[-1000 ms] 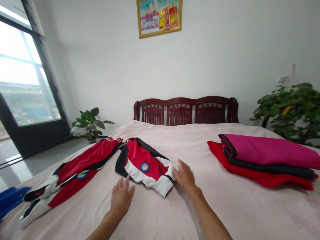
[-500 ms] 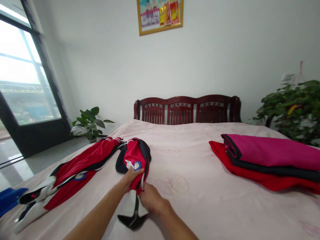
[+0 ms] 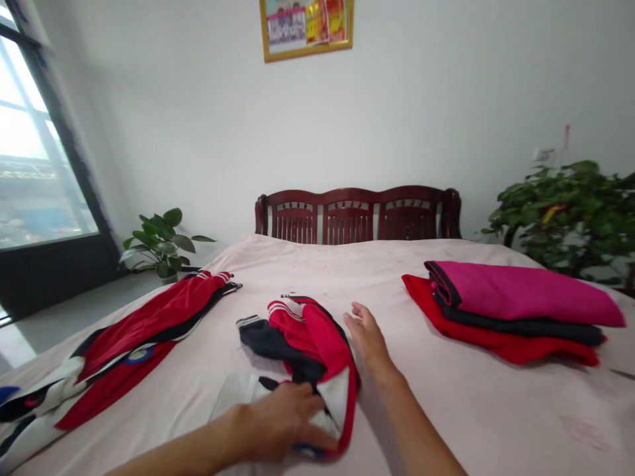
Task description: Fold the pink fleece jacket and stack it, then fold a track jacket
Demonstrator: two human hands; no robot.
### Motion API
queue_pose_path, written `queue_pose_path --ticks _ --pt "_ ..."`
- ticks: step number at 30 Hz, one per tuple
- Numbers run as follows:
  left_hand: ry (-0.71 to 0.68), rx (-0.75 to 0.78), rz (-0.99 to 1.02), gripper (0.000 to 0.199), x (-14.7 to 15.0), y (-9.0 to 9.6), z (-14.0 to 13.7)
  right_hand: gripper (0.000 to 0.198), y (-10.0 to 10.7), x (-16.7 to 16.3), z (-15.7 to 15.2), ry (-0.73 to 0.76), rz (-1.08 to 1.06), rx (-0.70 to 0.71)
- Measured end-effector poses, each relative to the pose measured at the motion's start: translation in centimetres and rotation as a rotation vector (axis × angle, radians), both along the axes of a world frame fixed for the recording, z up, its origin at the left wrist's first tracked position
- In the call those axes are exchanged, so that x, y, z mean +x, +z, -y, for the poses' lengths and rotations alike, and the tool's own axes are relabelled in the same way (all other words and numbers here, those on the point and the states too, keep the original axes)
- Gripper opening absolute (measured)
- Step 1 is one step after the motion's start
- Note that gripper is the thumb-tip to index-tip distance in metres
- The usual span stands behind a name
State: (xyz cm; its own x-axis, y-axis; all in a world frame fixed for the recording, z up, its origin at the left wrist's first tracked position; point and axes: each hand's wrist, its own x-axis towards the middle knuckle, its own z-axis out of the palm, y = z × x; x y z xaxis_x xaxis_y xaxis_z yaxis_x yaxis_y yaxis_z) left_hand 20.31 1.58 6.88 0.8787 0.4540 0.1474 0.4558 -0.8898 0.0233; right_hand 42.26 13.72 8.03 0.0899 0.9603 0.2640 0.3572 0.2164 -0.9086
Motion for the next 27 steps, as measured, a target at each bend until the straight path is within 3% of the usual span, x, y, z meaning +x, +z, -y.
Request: queue_pose_path --ticks 3,6,9,13,15,17,19,23,25,27 --pt "-0.151 0.095 -0.082 0.028 1.5 -1.7 2.7 0.067 0.3 0.6 -0.7 0.027 0.323 0.068" --pt "-0.084 0.056 -0.022 0.026 0.9 -2.8 3.6 0.066 0.6 -0.9 0.2 0.219 0.600 0.096" --pt "-0.036 0.074 0.063 0.038 -1.5 -2.6 4.1 0.076 1.0 -3.1 1.6 0.482 0.705 0.019" --pt "0.116 0.114 0.101 0.059 -6.4 -1.4 4.8 0.085 1.6 -6.1 3.3 0.506 0.813 0.065" --pt "0.279 0.012 0.090 0.078 -8.7 -0.9 5.1 0.090 1.4 -7.7 4.2 0.542 0.892 0.113" --pt "0.446 -0.162 0.074 0.085 -10.5 -0.6 5.2 0.094 0.8 -9.2 5.0 0.579 1.000 0.106" --pt "0.573 -0.342 0.102 0.072 -11.4 -0.4 5.1 0.085 -0.2 -10.4 5.3 0.538 1.097 0.077" --pt "0.691 -0.589 0.352 0.029 -12.2 0.6 4.9 0.037 -0.7 -10.2 4.0 0.467 1.074 0.072" --pt "0.730 -0.671 0.565 0.026 -12.8 1.3 4.9 0.028 0.5 -8.2 2.2 0.414 1.018 0.105" --pt "0.772 -0.742 0.807 0.031 -13.8 2.0 4.8 0.033 2.2 -4.8 0.0 0.243 0.846 0.140"
